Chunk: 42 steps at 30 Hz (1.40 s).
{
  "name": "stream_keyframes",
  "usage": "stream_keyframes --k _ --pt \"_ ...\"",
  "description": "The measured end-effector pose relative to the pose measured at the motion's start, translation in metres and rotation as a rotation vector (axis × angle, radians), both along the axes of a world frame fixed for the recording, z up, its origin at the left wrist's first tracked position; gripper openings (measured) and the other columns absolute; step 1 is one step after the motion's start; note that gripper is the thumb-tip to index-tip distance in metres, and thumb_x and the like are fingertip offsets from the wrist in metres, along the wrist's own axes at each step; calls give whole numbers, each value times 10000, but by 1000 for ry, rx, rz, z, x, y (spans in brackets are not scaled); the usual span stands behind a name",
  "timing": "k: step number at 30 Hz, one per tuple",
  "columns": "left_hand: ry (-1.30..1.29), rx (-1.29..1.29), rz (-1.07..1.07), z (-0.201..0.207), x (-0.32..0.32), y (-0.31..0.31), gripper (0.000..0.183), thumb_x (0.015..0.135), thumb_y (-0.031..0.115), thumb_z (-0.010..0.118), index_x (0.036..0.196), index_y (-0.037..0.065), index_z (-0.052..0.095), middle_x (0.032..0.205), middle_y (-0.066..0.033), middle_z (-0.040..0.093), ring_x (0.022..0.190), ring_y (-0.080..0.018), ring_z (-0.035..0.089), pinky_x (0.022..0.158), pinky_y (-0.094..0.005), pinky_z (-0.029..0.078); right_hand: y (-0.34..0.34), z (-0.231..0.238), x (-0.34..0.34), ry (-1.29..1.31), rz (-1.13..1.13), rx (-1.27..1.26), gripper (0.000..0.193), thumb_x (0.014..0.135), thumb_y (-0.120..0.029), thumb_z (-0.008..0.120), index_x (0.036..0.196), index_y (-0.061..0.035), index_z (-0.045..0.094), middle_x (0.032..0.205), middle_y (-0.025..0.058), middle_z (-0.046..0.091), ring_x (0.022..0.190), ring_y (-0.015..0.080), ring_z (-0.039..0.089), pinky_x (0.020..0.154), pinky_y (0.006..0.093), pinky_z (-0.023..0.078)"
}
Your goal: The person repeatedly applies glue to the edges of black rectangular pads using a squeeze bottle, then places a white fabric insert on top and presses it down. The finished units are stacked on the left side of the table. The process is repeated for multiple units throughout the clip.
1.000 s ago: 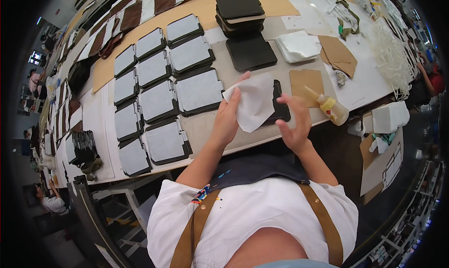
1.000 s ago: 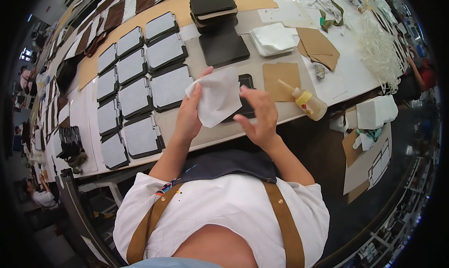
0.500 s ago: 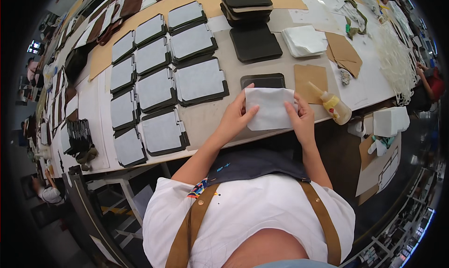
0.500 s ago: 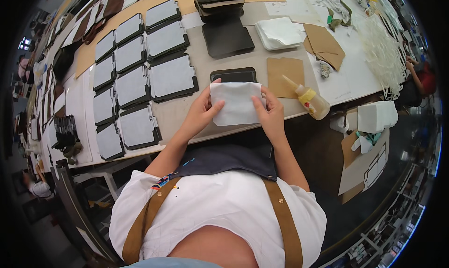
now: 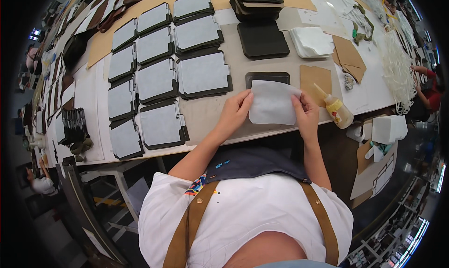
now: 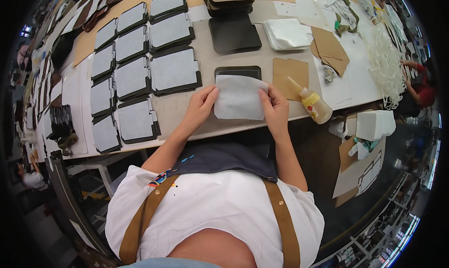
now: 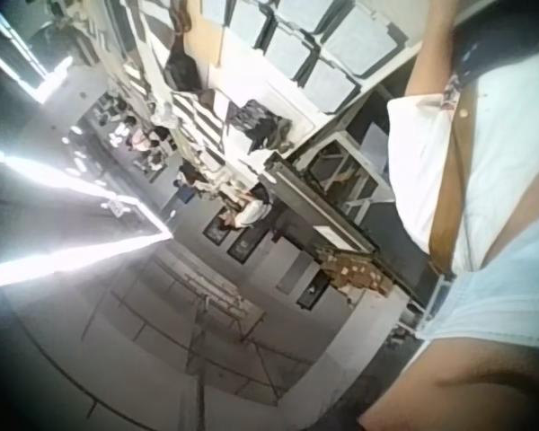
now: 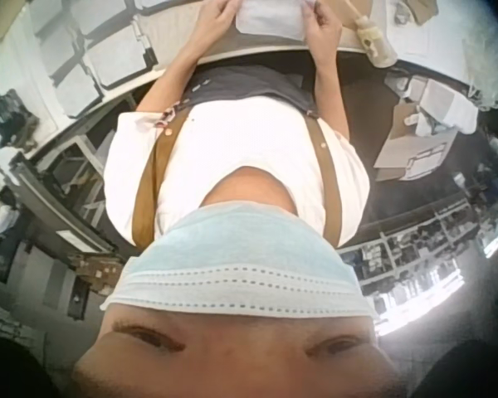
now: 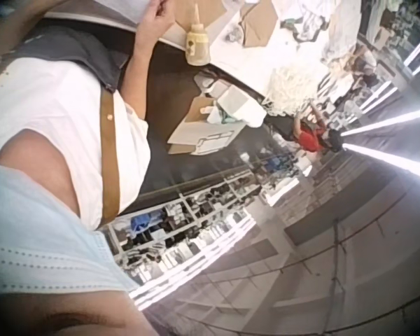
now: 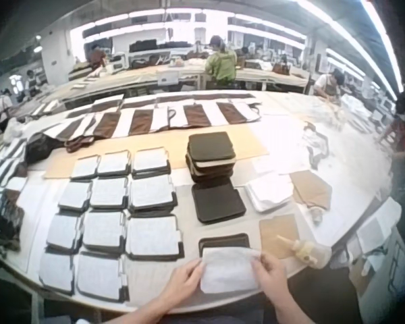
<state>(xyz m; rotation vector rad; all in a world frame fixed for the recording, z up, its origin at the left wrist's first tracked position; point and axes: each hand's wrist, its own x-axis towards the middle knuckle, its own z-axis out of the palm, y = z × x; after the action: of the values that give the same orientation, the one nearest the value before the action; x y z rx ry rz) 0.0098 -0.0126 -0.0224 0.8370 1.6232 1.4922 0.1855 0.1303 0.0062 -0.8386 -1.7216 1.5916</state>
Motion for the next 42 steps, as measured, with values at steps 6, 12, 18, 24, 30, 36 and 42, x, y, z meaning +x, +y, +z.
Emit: stream_keyframes --k 6,12,18,24,30,36,42 --pt "102 44 126 12 7 0 361 1012 179 601 1341 31 617 693 -29 563 624 -117 544 603 -299 445 11 -2 -3 -123 -9 0 174 994 -109 643 1085 39 664 887 5 697 762 22 573 668 184 440" --pt "482 -48 139 9 6 2 390 962 162 658 1347 104 648 715 -104 623 614 -243 577 618 -352 472 19 -6 -16 -159 -33 43 152 967 -123 685 1003 23 658 786 -25 668 659 1 506 580 181 377" --pt "580 -105 186 5 3 5 327 942 206 682 1250 106 714 748 -130 674 651 -287 619 624 -383 489 28 -19 -26 -256 -55 213 151 946 -125 703 964 20 666 729 -20 636 625 23 444 553 220 347" --pt "604 -83 203 -2 2 6 352 932 215 706 1267 108 711 738 -133 663 606 -228 596 605 -344 481 29 -15 -30 -288 -60 258 166 939 -138 712 965 21 672 712 -4 628 620 39 447 553 233 353" --pt "610 -103 204 -6 2 8 353 931 221 709 1257 86 710 732 -131 655 612 -238 603 605 -352 483 32 -16 -29 -309 -64 275 178 936 -141 718 973 26 671 710 10 630 620 48 451 553 238 359" --pt "643 -122 196 -4 3 9 353 924 221 717 1247 79 710 724 -129 649 611 -262 606 602 -369 481 31 -17 -28 -339 -85 328 178 927 -138 721 990 22 672 684 39 605 597 77 452 555 255 373" --pt "641 -166 167 2 3 9 340 934 229 693 1231 64 710 742 -133 685 654 -304 648 603 -401 489 21 0 -29 -493 -110 484 212 919 -134 713 1104 -36 679 725 69 600 598 171 539 584 319 441"
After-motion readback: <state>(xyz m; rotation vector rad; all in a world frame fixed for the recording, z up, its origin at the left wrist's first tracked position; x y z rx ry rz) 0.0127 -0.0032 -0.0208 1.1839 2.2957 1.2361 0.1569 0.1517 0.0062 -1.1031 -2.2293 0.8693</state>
